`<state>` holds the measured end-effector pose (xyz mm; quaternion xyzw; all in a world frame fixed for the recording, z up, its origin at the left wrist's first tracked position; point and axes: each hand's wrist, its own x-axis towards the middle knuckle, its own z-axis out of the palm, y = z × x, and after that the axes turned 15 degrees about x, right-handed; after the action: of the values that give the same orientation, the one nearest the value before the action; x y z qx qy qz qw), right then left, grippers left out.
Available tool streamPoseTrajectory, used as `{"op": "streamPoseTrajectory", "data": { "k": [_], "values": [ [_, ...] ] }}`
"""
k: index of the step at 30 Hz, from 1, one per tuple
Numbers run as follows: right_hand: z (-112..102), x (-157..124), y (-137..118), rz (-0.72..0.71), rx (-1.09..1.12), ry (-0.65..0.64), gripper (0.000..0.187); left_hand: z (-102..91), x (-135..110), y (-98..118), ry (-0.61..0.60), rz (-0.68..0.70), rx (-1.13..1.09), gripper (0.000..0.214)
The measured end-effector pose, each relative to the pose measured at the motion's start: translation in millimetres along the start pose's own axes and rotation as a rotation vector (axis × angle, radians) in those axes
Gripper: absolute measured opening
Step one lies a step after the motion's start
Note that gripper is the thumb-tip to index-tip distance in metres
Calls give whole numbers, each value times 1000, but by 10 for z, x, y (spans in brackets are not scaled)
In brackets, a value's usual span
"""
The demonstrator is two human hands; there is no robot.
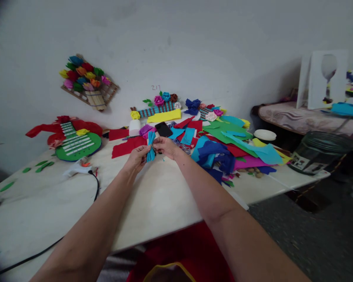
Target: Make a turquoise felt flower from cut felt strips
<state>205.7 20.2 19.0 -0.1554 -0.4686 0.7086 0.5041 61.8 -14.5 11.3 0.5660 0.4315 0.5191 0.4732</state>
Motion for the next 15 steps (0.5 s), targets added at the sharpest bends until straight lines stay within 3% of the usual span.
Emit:
{"op": "streamPoseTrajectory", "data": {
  "k": [15],
  "values": [
    [14,38,-38,-87,-293,30,23,-14,-15,20,57,12,112,37]
  ]
}}
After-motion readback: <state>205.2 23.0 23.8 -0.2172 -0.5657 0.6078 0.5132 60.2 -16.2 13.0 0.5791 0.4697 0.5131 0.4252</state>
